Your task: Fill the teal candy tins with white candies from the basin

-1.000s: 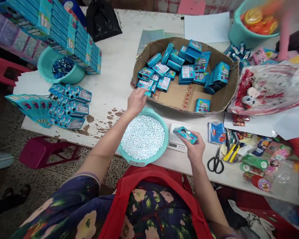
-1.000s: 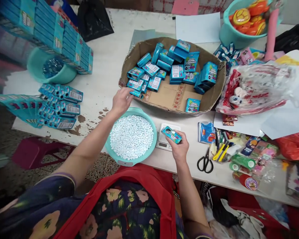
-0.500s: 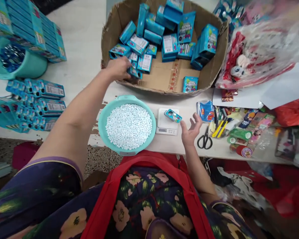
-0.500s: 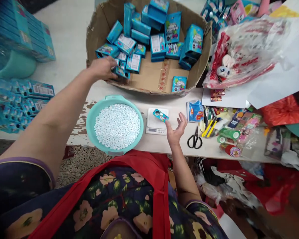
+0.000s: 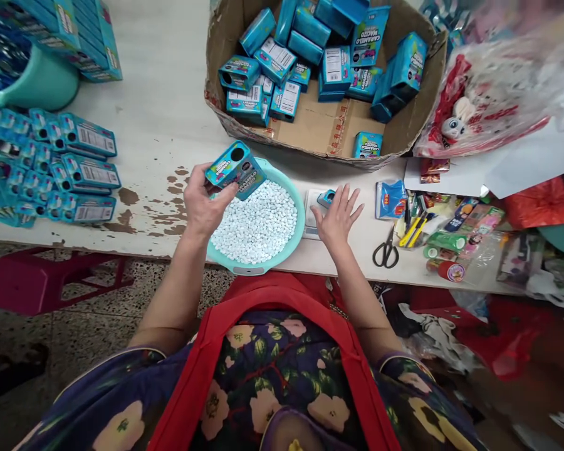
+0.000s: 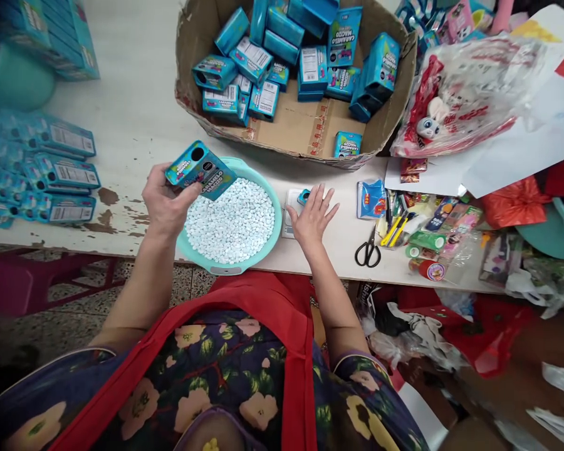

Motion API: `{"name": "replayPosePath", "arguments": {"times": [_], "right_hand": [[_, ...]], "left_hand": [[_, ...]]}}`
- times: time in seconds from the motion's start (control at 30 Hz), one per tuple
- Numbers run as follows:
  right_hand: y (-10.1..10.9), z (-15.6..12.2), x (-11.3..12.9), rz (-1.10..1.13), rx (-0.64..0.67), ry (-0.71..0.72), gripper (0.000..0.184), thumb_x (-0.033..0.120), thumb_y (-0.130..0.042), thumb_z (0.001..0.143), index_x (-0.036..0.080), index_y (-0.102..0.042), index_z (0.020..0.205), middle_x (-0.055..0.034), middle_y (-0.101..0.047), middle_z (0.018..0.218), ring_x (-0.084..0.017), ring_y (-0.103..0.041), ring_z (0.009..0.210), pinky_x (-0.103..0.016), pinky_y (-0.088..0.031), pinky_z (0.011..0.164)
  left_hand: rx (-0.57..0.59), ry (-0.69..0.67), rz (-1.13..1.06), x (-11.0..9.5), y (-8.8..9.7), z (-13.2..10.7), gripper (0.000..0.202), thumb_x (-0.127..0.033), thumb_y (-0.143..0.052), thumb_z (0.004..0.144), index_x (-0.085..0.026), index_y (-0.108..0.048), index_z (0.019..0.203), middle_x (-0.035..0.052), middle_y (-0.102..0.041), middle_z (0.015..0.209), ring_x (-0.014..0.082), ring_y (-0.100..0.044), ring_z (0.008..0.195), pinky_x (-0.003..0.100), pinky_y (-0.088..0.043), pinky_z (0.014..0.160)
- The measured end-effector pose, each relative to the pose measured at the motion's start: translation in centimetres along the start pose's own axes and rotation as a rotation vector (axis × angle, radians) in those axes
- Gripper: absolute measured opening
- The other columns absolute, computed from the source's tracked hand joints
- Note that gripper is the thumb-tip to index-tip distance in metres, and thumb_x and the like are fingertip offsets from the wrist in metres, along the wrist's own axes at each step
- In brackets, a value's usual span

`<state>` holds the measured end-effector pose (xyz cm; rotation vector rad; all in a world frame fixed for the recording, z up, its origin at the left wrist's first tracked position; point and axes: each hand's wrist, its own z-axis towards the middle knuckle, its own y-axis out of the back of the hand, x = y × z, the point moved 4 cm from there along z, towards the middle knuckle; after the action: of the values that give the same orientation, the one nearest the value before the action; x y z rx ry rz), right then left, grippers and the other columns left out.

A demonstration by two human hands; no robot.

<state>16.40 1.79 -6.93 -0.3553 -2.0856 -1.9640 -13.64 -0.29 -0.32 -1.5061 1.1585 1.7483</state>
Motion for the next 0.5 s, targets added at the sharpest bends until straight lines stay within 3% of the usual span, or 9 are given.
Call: {"name": "replayPosePath", "arguments": {"times": [0.2,0.4,0.5], "right_hand": [[-0.3,-0.2,-0.2,-0.084,0.009,0.061,0.072,0.046,-0.044,0.095,0.01,-0.022,0.153,-0.0218,-0.023,0.16,-0.037,-0.005,0.152,-0.071,0.0,0.113],[-0.9,0.1,-0.3,-0.087,0.046,0.167,0.055,0.019,-0.029,0.098,0.019,-0.025,0.153,-0.014,-0.029,0.16,-0.027,-0.016,0.152,-0.067,0.002,0.116],[-0.2,-0.5,0.1,-0.039,0.058,0.212,0.053,0.019,-0.033,0.098,0.025,-0.032,0.15,-0.0093,-0.033,0.159,-0.028,-0.01,0.153,-0.07,0.001,0.115]], "left_hand": [[-0.062,0.042,-0.032,1.8,2.0,-0.9,0.039,-0.03,-0.077,0.064,-0.021,-0.058,0.096,0.0001,-0.063,0.083,0.0144,-0.061,0.075,0.027,-0.054,0.072],[0.0,0.092,0.009,2.7,1.5,-2.3,0.042,-0.029,-0.077,0.062,-0.019,-0.06,0.099,0.0,-0.065,0.084,0.0139,-0.062,0.074,0.026,-0.053,0.07],[0.057,0.125,0.035,3.1,1.0,-3.3,0.042,-0.031,-0.077,0.064,-0.019,-0.061,0.101,0.0,-0.065,0.083,0.0133,-0.061,0.071,0.024,-0.052,0.067]]}}
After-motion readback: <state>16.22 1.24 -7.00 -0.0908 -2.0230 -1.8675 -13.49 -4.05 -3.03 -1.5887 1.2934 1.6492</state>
